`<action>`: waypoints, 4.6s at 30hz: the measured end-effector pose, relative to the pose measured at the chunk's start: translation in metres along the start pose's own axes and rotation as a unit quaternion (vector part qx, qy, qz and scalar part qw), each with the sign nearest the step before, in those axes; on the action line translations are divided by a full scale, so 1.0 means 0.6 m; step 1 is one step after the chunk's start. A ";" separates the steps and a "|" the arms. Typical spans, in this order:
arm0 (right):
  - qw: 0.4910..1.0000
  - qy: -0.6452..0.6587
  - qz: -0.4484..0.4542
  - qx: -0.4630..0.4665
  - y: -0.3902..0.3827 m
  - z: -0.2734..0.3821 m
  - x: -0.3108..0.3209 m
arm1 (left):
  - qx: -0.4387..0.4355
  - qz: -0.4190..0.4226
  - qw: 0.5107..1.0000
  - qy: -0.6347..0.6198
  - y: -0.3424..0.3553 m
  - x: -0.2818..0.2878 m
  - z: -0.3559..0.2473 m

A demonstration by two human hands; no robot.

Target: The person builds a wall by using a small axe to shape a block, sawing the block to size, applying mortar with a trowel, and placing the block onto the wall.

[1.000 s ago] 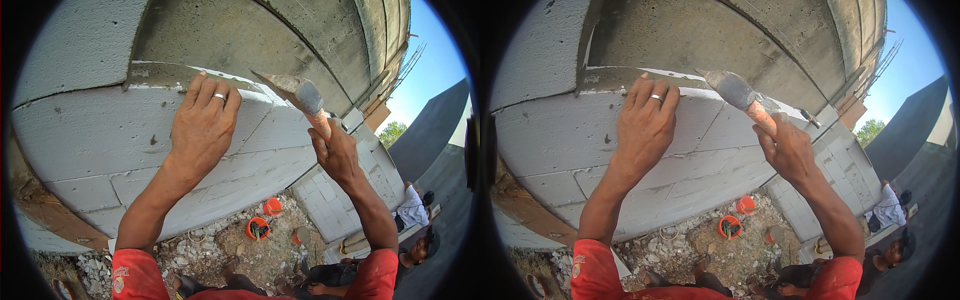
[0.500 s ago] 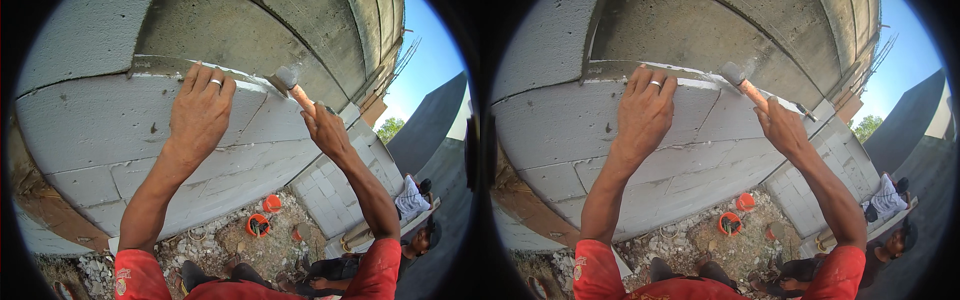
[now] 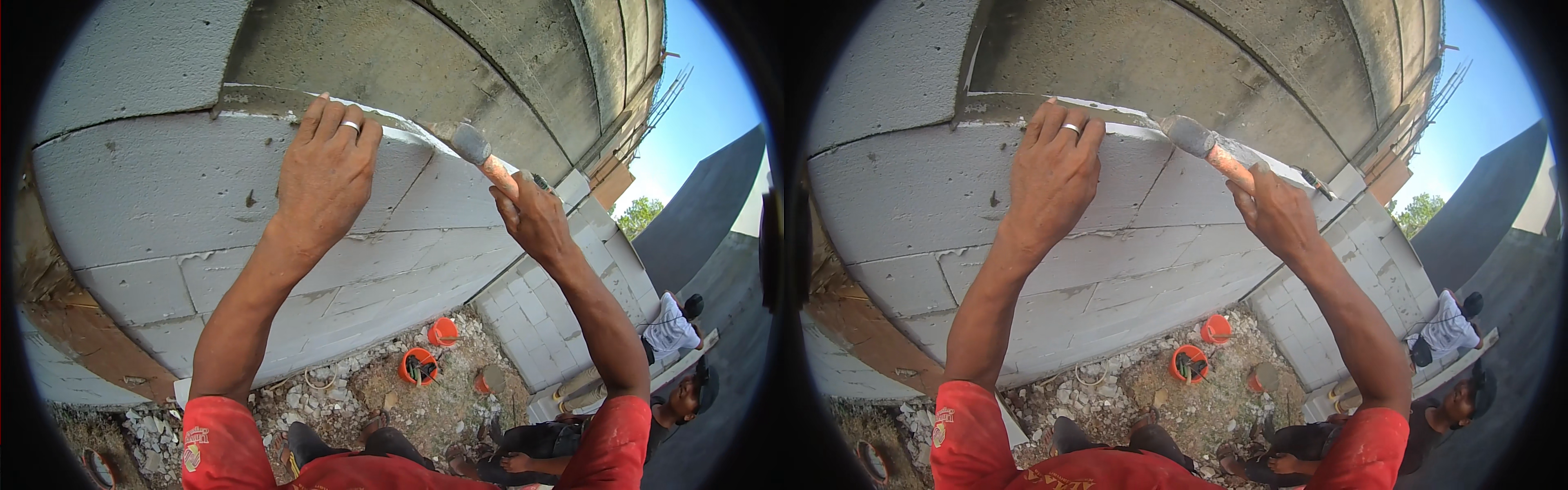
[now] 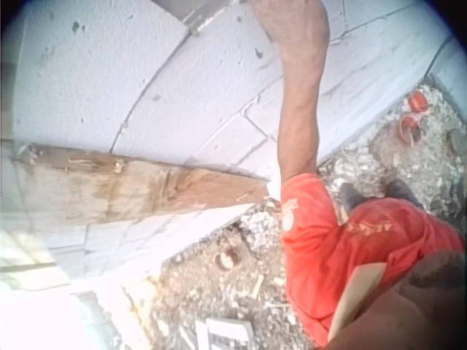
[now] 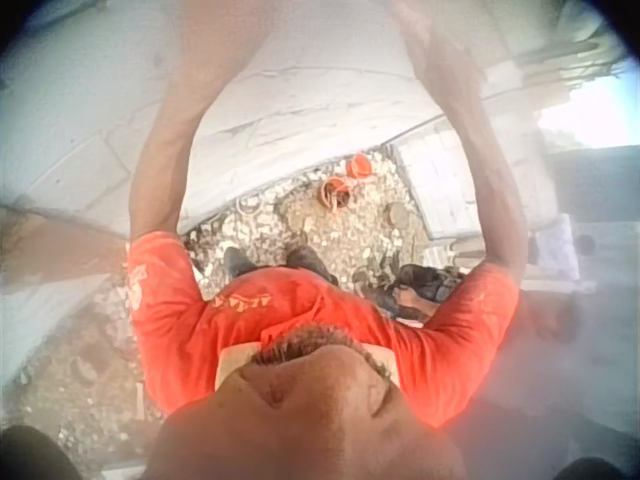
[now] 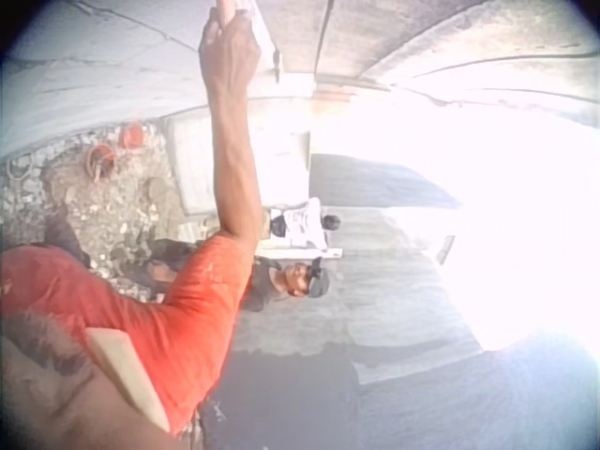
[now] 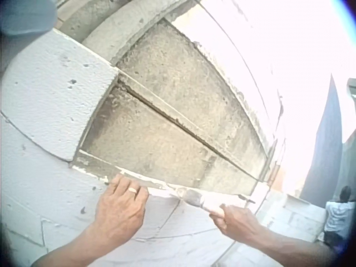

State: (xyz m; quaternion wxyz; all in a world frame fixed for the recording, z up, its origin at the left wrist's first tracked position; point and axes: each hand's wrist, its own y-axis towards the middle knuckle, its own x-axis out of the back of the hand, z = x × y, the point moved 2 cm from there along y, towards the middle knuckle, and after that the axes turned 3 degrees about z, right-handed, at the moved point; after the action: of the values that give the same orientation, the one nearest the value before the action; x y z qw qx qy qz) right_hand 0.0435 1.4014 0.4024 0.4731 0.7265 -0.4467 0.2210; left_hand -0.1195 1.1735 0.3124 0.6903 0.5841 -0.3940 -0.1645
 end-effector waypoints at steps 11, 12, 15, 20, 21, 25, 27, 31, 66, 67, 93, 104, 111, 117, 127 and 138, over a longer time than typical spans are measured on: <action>0.996 -0.013 0.051 -0.067 0.006 -0.044 -0.011 | 0.001 -0.019 1.000 -0.012 -0.001 0.003 -0.003; 0.988 -0.028 0.096 -0.116 0.015 -0.069 -0.025 | 0.007 -0.027 1.000 -0.003 0.004 -0.002 -0.003; 0.998 0.016 0.012 -0.065 -0.015 -0.052 -0.019 | -0.003 -0.017 1.000 -0.003 0.005 -0.010 -0.012; 0.984 -0.018 0.119 -0.129 0.029 -0.070 -0.023 | 0.004 -0.033 0.999 -0.001 0.001 -0.005 -0.003; 0.986 -0.025 0.111 -0.124 0.027 -0.089 -0.026 | 0.010 -0.036 0.999 0.005 0.005 -0.009 -0.001; 0.998 0.045 -0.039 -0.018 -0.016 -0.057 -0.019 | -0.002 -0.034 0.999 0.004 -0.003 -0.014 -0.012; 0.999 0.019 0.011 -0.030 0.000 -0.051 -0.020 | 0.014 -0.038 0.999 0.002 -0.007 -0.007 -0.003; 0.992 -0.007 0.078 -0.101 -0.006 -0.089 -0.038 | 0.020 -0.085 0.996 0.020 -0.004 -0.018 -0.005; 0.993 0.015 0.069 -0.095 -0.004 -0.088 -0.021 | 0.021 -0.075 0.997 0.017 0.001 -0.015 -0.019; 0.993 0.052 0.045 -0.096 -0.009 -0.082 -0.014 | 0.023 -0.078 0.996 0.021 0.003 -0.016 -0.016; 0.992 -0.022 0.066 -0.108 -0.017 -0.139 -0.042 | 0.027 -0.040 0.999 -0.007 -0.003 -0.019 -0.019; 0.981 0.001 0.162 -0.104 0.088 -0.022 -0.033 | 0.029 -0.033 0.999 -0.013 -0.001 -0.008 -0.014; 0.998 0.044 0.047 -0.008 0.100 0.011 -0.018 | 0.021 -0.041 0.999 -0.019 0.003 -0.006 -0.008; 0.997 0.053 0.005 -0.060 0.100 0.012 -0.020 | 0.009 -0.033 0.999 -0.016 0.003 -0.008 -0.005; 0.998 0.026 0.019 -0.053 0.103 0.011 -0.038 | 0.006 -0.028 0.999 -0.028 0.002 -0.003 -0.003; 0.999 0.024 -0.010 -0.042 0.098 -0.006 -0.045 | 0.003 -0.001 0.999 -0.049 -0.002 0.003 0.002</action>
State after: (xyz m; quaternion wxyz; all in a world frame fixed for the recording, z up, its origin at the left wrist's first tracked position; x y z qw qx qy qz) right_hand -0.0198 1.4076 0.4129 0.5158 0.7048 -0.4369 0.2154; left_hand -0.1190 1.1710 0.3122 0.6680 0.5780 -0.4275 -0.1921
